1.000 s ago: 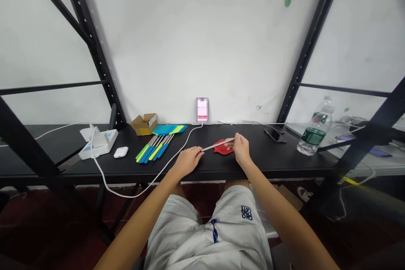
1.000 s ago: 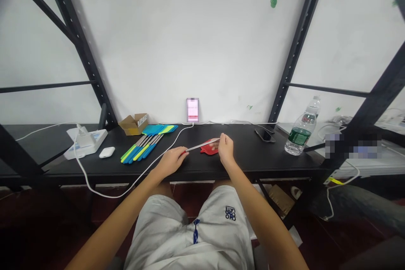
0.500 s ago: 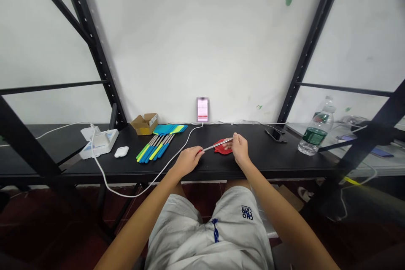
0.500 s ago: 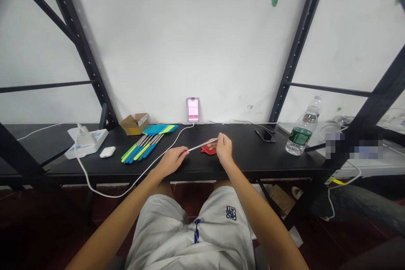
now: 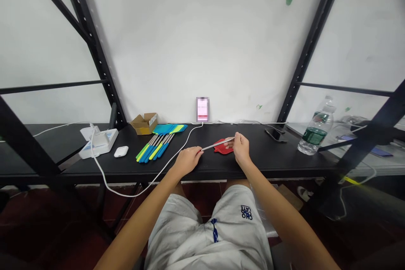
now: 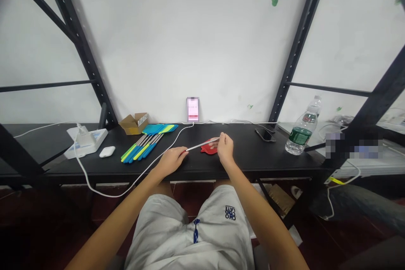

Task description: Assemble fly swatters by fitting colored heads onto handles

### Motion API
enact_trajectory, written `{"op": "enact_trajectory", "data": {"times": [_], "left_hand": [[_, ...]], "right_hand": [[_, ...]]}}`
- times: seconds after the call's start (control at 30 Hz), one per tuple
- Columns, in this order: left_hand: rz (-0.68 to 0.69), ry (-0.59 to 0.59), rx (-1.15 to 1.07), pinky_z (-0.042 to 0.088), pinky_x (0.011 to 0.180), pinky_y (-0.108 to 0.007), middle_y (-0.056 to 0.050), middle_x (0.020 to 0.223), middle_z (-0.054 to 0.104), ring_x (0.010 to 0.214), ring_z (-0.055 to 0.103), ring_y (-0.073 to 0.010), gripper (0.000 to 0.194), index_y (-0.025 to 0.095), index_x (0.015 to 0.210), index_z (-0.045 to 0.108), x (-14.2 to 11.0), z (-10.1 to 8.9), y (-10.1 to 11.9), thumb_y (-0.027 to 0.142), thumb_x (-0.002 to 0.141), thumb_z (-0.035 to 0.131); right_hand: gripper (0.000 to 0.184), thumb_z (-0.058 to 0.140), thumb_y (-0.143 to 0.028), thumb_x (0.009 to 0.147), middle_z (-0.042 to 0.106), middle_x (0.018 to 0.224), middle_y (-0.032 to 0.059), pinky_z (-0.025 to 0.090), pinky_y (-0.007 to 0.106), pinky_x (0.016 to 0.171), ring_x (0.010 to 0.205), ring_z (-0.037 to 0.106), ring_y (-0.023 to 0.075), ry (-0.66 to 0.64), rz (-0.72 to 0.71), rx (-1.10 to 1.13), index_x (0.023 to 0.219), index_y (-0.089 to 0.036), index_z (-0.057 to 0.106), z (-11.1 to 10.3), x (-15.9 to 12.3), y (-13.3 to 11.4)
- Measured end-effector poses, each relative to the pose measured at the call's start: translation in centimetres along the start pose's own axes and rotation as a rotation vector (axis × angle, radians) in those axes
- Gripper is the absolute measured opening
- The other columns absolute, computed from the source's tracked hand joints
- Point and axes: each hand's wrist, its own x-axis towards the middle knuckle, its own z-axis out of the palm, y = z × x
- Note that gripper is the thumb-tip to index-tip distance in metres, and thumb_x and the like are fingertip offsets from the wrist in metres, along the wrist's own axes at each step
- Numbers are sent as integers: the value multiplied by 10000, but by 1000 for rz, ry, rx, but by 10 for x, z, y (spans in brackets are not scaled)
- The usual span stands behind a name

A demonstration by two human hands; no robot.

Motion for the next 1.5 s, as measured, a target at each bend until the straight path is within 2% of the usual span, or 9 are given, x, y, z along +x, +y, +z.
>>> {"op": "enact_trajectory", "data": {"times": [0.4, 0.63, 0.83, 1.03, 1.23, 1.5], "left_hand": [[1, -17, -48, 440, 778, -280, -49, 972, 703, 920, 647, -197, 314, 224, 1030, 628, 0, -3, 1, 369, 995, 351], [8, -13, -77, 426, 719, -270, -47, 891, 692, 838, 644, -191, 317, 220, 978, 619, 0, -4, 0, 370, 998, 340], [26, -20, -58, 427, 727, -272, -52, 904, 692, 854, 645, -195, 311, 221, 988, 621, 0, -4, 3, 362, 1001, 343], [37, -8, -45, 435, 735, -273, -57, 931, 695, 862, 652, -193, 310, 215, 1045, 615, -1, -4, 5, 354, 1004, 342], [40, 6, -46, 453, 797, -288, -66, 1001, 701, 938, 654, -202, 311, 221, 1100, 607, -1, -4, 5, 356, 1002, 345], [2, 0, 13, 423, 698, -268, -46, 901, 694, 839, 651, -191, 295, 230, 1026, 593, -1, -4, 8, 393, 995, 349]], "right_hand": [[410, 540, -591, 845, 698, 681, 60, 532, 291, 440, 505, 646, 176, -37, 55, 51, 726, -201, 507, 1, -2, -3], [437, 498, -621, 857, 676, 655, 49, 558, 292, 512, 546, 661, 171, -178, -15, -33, 753, -198, 537, 2, -3, -7], [460, 520, -643, 840, 643, 609, 25, 468, 235, 391, 446, 604, 138, -201, -30, -85, 699, -207, 474, 2, -6, -5], [480, 444, -606, 898, 640, 604, 33, 396, 204, 370, 414, 561, 106, -378, -48, -198, 683, -184, 523, 15, -20, -5], [480, 471, -618, 875, 645, 613, 30, 393, 203, 378, 415, 561, 106, -380, -31, -230, 685, -184, 544, 20, -25, -4], [483, 489, -608, 869, 635, 584, 29, 388, 204, 374, 415, 561, 108, -352, -12, -297, 655, -180, 554, 16, -18, 1]]}}
